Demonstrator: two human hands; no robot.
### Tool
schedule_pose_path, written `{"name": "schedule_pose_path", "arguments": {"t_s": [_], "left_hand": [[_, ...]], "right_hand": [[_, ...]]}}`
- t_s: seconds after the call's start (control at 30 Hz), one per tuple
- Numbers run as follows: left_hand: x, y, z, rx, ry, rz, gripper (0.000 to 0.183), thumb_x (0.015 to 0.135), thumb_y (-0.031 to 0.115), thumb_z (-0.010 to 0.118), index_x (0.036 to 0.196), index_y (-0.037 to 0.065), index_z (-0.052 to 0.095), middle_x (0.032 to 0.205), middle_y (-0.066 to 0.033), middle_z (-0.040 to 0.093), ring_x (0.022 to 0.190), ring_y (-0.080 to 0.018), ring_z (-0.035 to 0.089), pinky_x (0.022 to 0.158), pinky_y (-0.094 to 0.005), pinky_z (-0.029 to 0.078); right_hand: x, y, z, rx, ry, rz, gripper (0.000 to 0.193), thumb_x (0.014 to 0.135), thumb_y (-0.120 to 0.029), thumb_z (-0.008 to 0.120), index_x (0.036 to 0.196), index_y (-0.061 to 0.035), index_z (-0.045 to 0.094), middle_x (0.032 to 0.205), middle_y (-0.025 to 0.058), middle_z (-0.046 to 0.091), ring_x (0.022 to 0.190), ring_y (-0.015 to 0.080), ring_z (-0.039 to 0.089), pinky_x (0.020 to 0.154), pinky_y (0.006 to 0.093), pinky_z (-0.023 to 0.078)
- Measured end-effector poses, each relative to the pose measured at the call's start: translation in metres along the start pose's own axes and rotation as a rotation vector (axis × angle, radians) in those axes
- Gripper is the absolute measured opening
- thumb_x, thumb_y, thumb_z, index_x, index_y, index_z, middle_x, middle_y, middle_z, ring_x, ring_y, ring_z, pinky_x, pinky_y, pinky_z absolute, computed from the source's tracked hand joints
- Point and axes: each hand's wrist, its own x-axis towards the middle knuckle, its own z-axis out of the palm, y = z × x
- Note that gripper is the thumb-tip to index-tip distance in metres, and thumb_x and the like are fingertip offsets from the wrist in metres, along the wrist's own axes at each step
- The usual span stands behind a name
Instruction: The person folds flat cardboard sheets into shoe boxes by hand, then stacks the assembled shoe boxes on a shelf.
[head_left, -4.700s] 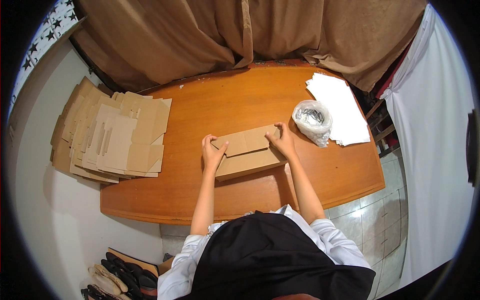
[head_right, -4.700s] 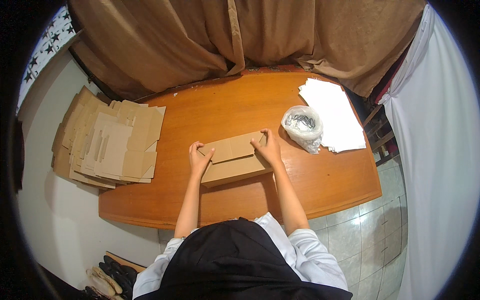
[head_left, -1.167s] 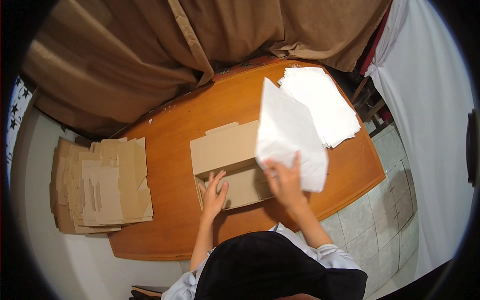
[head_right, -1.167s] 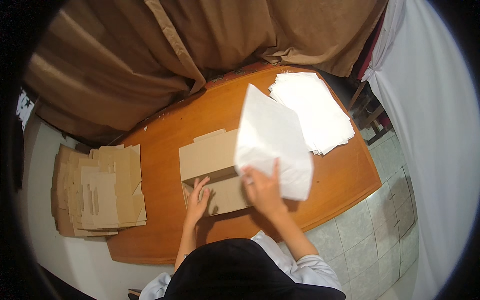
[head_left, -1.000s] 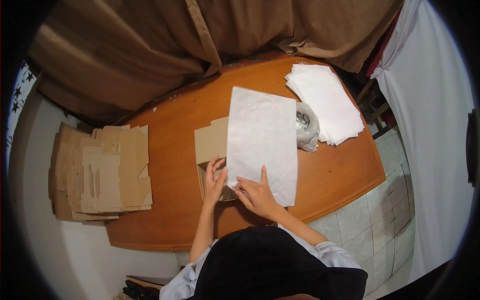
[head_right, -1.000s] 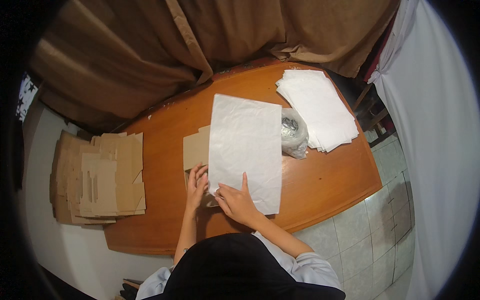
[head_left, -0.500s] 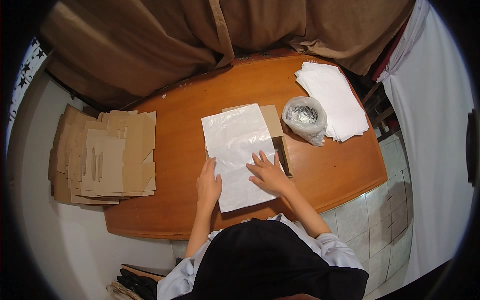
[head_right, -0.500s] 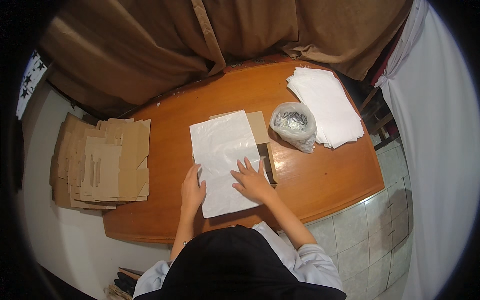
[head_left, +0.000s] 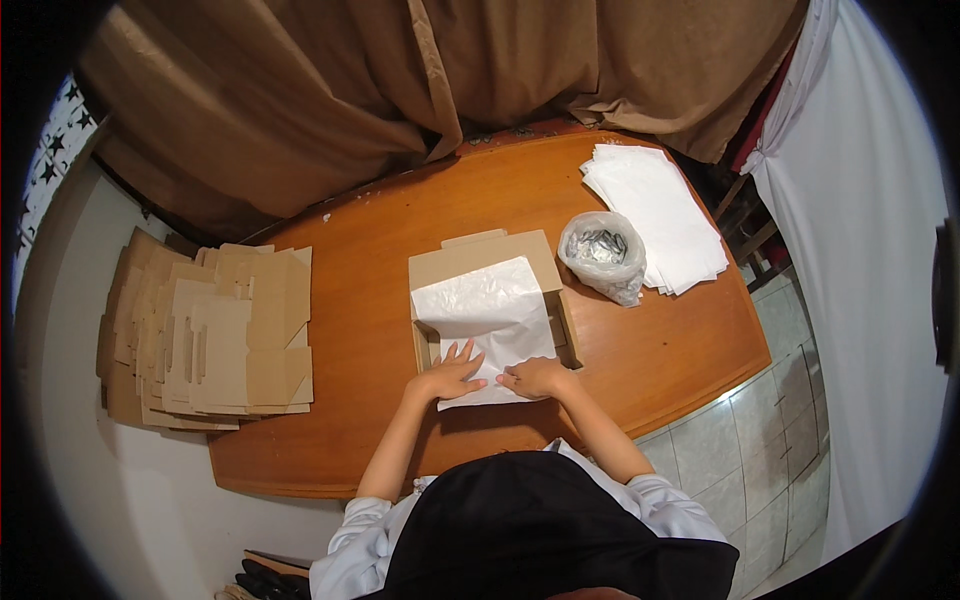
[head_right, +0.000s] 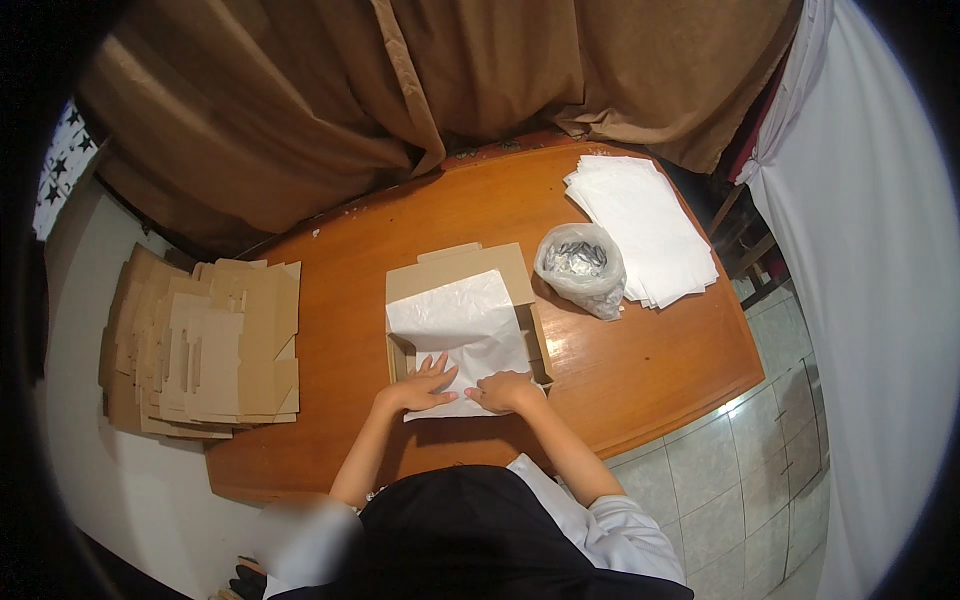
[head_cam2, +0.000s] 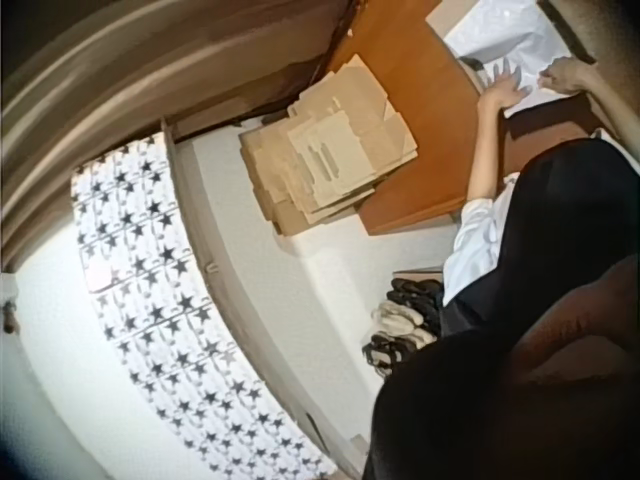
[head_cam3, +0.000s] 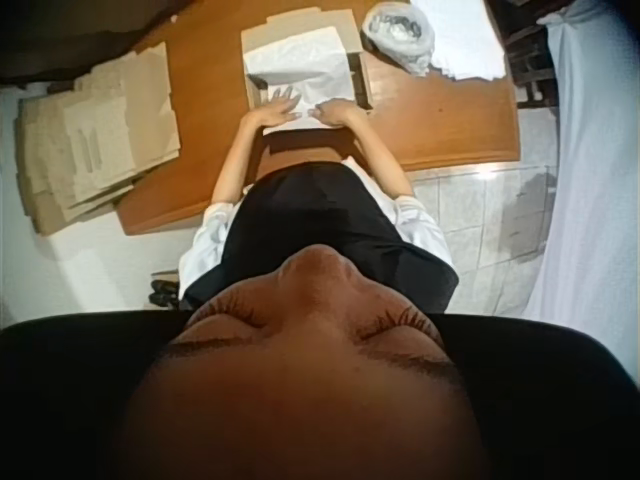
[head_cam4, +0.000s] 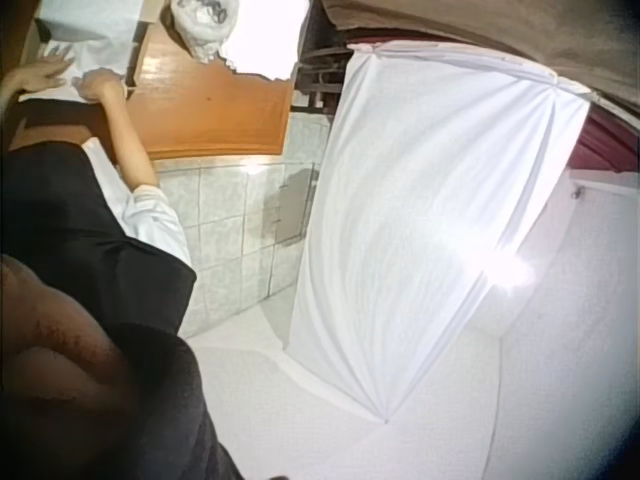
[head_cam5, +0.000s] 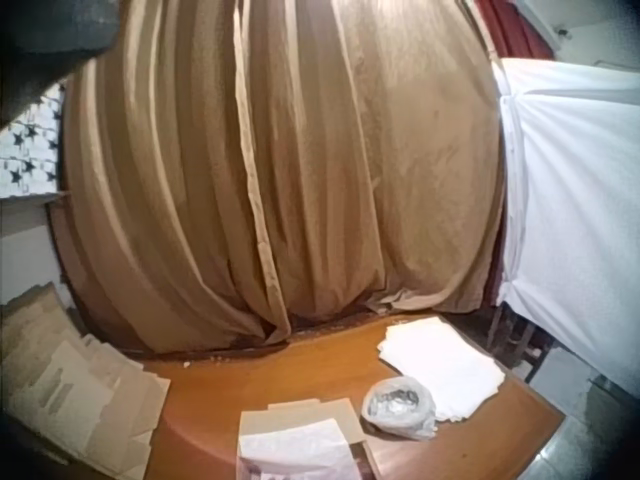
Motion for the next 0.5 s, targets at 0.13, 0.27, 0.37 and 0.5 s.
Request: {"name": "schedule_pose_path", "arguments": {"t_s": [0.13,0.27,0.37,0.5], "left_hand": [[0.011,-0.005,-0.003,0.051,-0.139,-0.018,0.075,0.087,0.059,0.039,0.143,0.015,0.018,0.149,-0.0184,-0.003,0.136,-0.0403,-0.001,0.109,-0.0508,0.01],[0.022,-0.013,-0.003,0.066,-0.174,-0.037,0.078,0.083,0.058,0.045,0.144,0.018,0.017,0.15,-0.0137,-0.005,0.137,-0.0372,-0.002,0.108,-0.0546,0.01],[0.025,-0.014,-0.005,0.108,-0.204,-0.021,0.081,0.083,0.063,0.042,0.144,0.017,0.016,0.149,-0.0169,-0.006,0.136,-0.0391,-0.001,0.108,-0.0529,0.011],[0.027,-0.016,0.002,0.127,-0.263,-0.064,0.083,0.081,0.067,0.041,0.144,0.023,0.011,0.149,-0.014,-0.011,0.136,-0.0404,-0.004,0.107,-0.0554,0.01]], "right_hand": [[0.001,0.004,-0.01,0.01,-0.039,-0.011,0.058,0.09,-0.055,0.029,0.129,-0.0151,0.047,0.122,0.0189,0.053,0.114,0.0361,0.049,0.098,0.0403,0.036],[0.032,0.02,-0.018,0.009,-0.048,-0.214,0.056,0.09,-0.052,0.034,0.133,-0.0163,0.043,0.124,0.0193,0.051,0.116,0.0344,0.048,0.099,0.0384,0.035],[0.061,0.021,-0.013,-0.117,-0.179,-0.271,0.056,0.089,-0.05,0.037,0.136,-0.0199,0.037,0.138,0.0133,0.037,0.121,0.0343,0.042,0.1,0.0412,0.034],[0.071,0.013,-0.008,-0.457,-0.269,-0.266,0.058,0.088,-0.041,0.045,0.14,-0.0235,0.028,0.149,0.0118,0.011,0.134,0.0368,0.02,0.103,0.0471,0.029]]}}
